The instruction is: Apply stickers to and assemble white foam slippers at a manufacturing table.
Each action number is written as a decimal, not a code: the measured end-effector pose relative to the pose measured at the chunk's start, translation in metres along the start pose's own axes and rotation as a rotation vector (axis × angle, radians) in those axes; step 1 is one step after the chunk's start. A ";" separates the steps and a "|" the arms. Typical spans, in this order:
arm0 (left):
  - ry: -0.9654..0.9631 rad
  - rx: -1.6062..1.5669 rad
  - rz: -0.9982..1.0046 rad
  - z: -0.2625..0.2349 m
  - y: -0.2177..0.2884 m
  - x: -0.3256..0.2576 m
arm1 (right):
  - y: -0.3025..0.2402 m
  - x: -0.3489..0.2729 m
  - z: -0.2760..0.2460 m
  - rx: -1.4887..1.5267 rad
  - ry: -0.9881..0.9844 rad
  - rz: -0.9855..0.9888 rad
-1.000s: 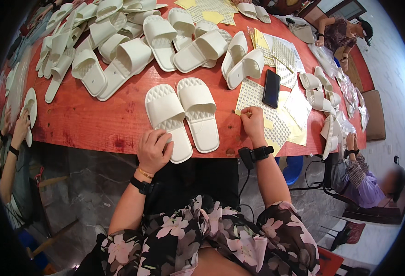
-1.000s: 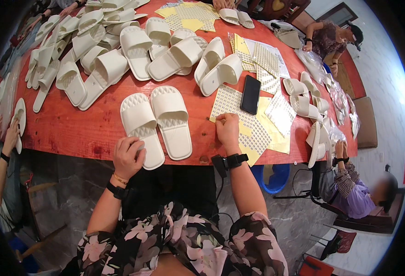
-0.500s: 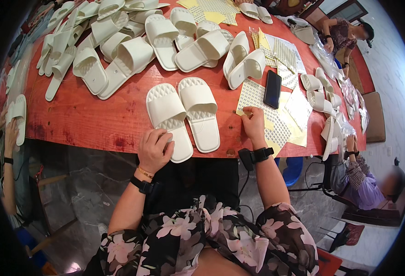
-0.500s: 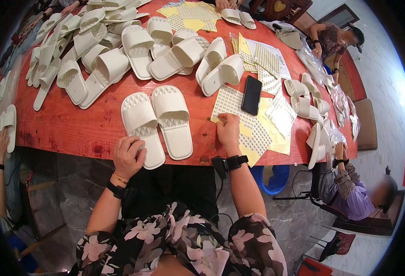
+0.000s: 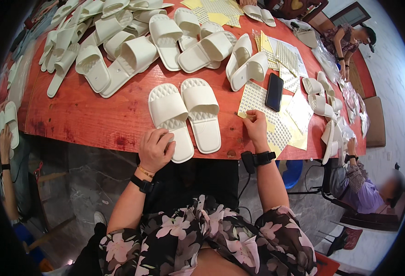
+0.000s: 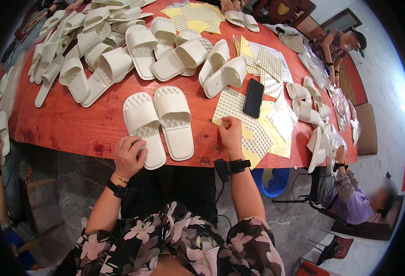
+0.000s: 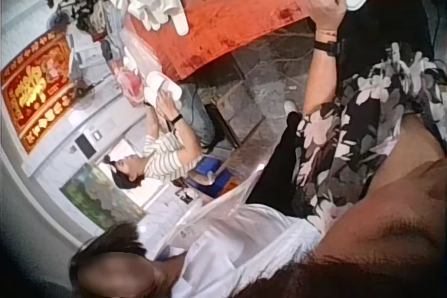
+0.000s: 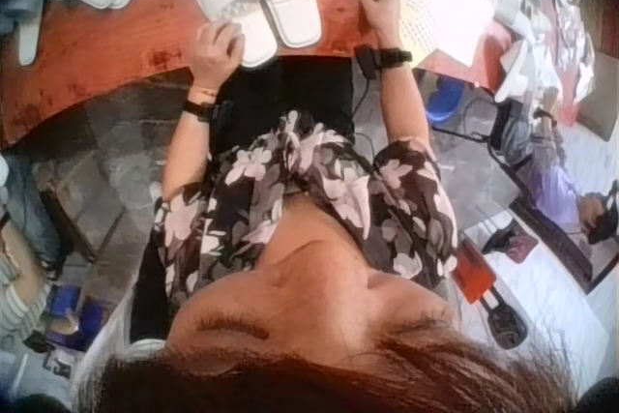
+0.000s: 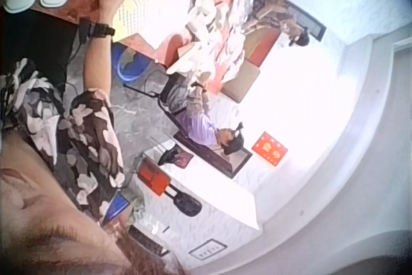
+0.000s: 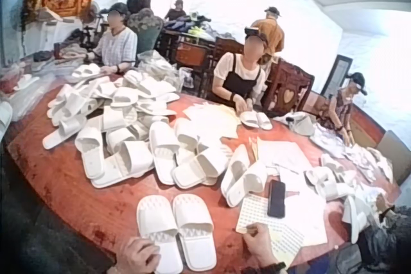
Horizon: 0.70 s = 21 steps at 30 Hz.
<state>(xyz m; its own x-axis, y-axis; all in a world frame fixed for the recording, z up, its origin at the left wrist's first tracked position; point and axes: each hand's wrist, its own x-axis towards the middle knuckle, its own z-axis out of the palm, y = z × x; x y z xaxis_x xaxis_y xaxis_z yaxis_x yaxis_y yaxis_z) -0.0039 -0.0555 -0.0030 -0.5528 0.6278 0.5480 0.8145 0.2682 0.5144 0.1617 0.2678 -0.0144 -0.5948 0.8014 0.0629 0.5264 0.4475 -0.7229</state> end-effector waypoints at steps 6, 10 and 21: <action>0.011 0.006 0.012 0.001 0.001 0.002 | 0.013 0.004 0.006 -0.019 0.054 -0.168; 0.021 0.015 0.021 0.001 -0.002 -0.001 | 0.003 0.001 0.002 0.047 0.022 -0.036; 0.021 0.008 0.025 0.002 -0.002 -0.001 | 0.007 0.000 -0.003 0.256 0.003 -0.004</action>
<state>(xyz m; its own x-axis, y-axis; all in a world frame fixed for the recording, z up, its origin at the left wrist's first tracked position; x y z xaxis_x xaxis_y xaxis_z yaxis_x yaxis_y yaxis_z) -0.0044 -0.0546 -0.0055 -0.5356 0.6191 0.5743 0.8295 0.2582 0.4953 0.1667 0.2721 -0.0172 -0.5946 0.8012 0.0674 0.3532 0.3356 -0.8733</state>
